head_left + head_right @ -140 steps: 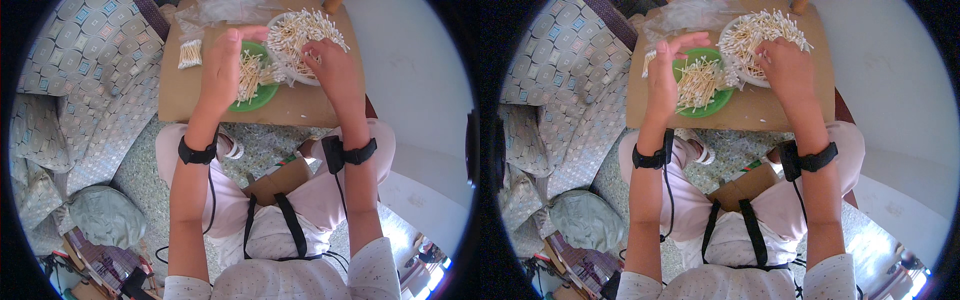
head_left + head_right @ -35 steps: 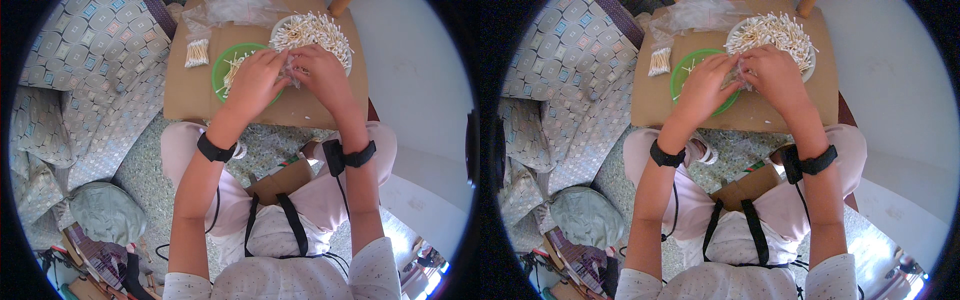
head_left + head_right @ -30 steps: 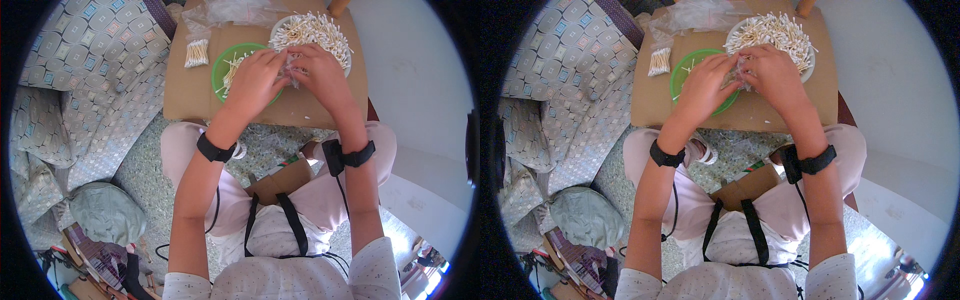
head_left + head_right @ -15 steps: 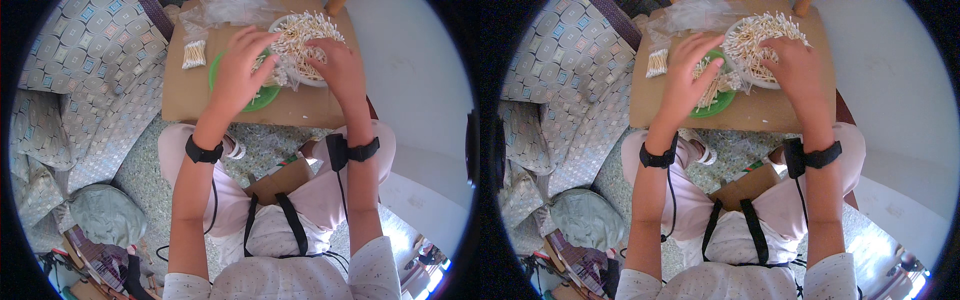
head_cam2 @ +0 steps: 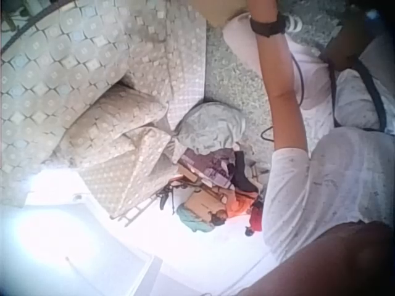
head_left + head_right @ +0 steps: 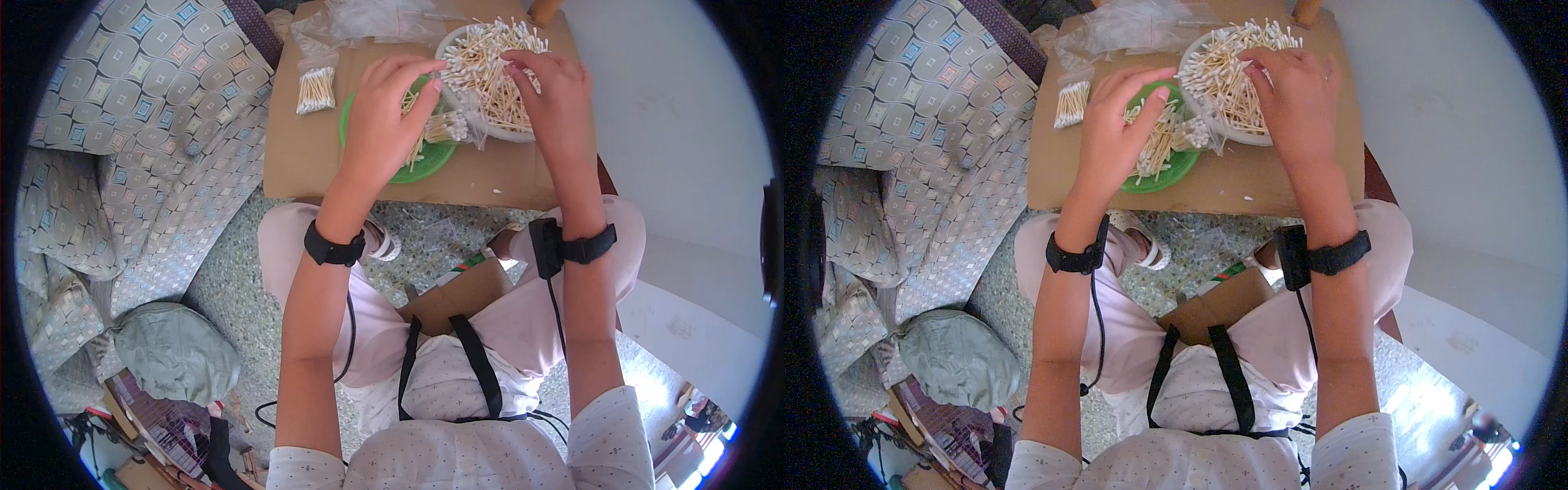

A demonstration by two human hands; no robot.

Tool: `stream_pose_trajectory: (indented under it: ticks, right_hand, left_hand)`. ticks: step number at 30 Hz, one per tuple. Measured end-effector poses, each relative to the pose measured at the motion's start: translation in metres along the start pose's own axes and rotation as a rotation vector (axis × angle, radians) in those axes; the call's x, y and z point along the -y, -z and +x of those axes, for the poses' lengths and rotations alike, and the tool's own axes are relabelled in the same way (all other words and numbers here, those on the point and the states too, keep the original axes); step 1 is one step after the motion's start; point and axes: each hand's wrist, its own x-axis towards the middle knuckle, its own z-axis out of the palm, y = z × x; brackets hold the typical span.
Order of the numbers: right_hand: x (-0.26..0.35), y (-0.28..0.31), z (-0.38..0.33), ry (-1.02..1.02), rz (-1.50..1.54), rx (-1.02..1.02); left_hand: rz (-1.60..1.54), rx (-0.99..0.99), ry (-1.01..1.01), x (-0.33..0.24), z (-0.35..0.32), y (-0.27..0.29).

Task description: Counting and packaging cotton swabs into small plastic bags.

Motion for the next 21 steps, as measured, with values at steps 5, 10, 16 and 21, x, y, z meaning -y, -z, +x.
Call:
stream_pose_trajectory:
  ticks: [5, 10, 16, 21]
  right_hand:
    - [0.008, 0.009, 0.008, 0.010, 0.107, -0.030]
    - [0.035, 0.009, 0.009, -0.188, 0.564, -0.005]
    - [0.044, 0.003, 0.004, -0.349, 1.116, 0.180]
    - [0.036, -0.002, 0.001, -0.321, 1.149, 0.227]
  left_hand:
    - [-0.006, 0.038, 0.001, -0.003, 0.002, -0.002]
    - [-0.056, 0.033, -0.024, -0.014, -0.004, -0.015]
    - [-0.093, 0.087, -0.056, -0.005, -0.004, -0.017]
    - [-0.122, 0.016, 0.019, -0.010, -0.002, -0.017]
